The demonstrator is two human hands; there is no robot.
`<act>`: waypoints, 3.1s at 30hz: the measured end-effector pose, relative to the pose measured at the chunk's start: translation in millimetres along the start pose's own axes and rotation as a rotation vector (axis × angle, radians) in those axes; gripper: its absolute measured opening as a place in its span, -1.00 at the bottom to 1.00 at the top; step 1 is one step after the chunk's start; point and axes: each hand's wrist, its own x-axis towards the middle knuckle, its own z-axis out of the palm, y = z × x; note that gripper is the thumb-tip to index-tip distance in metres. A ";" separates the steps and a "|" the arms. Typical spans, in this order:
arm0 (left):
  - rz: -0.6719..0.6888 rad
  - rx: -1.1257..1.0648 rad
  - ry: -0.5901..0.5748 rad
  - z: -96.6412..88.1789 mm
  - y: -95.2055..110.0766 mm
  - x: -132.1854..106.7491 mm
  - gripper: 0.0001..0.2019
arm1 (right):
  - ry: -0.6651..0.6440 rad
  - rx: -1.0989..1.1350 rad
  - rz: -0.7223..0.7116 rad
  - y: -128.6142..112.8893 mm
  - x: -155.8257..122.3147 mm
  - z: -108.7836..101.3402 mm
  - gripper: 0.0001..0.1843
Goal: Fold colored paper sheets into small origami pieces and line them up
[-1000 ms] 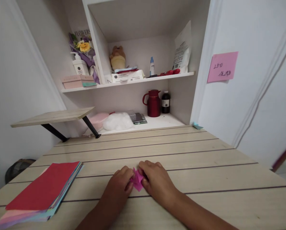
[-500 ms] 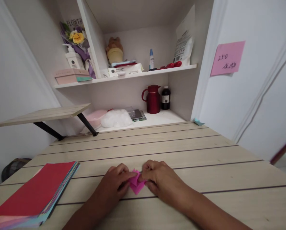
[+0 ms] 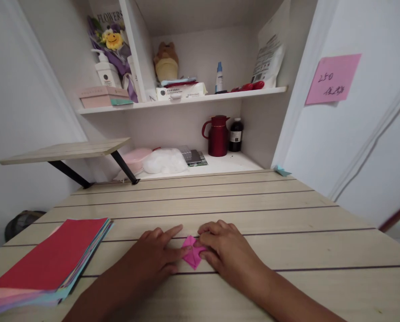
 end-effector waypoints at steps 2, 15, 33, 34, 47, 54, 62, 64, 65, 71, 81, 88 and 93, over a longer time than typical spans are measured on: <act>0.009 0.052 -0.001 4.2 -1.7 0.8 -0.58 | 0.018 0.010 0.019 -1.2 0.3 1.7 -0.79; 0.004 -0.161 0.206 21.0 -3.5 11.5 -0.64 | -0.001 -0.022 0.104 -11.5 5.4 8.1 -0.81; 0.019 -0.189 0.305 25.8 19.1 17.7 -0.78 | 0.045 0.070 0.103 -6.7 5.2 5.0 -0.84; -0.005 -0.242 0.302 26.1 16.2 17.9 -0.76 | 0.027 0.085 0.075 -3.5 4.2 2.8 -0.82; -0.106 -0.582 0.247 17.5 -0.9 15.2 -0.72 | -0.085 0.095 -0.058 4.9 2.7 -6.2 -0.69; -0.098 -0.528 0.262 21.6 -2.1 15.5 -0.67 | -0.060 0.095 -0.057 5.0 3.4 -3.7 -0.74; -0.076 -0.471 0.222 19.3 -3.1 16.5 -0.65 | 0.006 0.086 -0.025 4.0 8.7 4.6 -0.79; -0.065 -0.465 0.251 22.7 -4.4 18.6 -0.69 | 0.002 0.090 -0.023 5.3 9.1 6.0 -0.79; -0.062 -0.473 0.270 24.8 -5.2 19.8 -0.71 | -0.010 0.093 -0.032 6.2 9.0 6.0 -0.78; -0.062 -0.508 0.317 32.3 -7.9 23.1 -0.75 | -0.069 0.116 -0.077 9.6 6.8 3.7 -0.57; -0.026 -0.383 0.338 35.3 -4.8 24.7 -0.74 | 0.002 0.116 -0.091 8.4 9.6 7.5 -0.72; -0.074 -0.384 0.367 38.7 -1.9 27.7 -0.86 | 0.072 0.108 -0.083 6.8 15.2 10.5 -0.79; -0.029 -0.316 0.361 34.5 -1.5 24.5 -0.83 | 0.113 0.135 -0.136 11.2 17.7 14.5 -0.91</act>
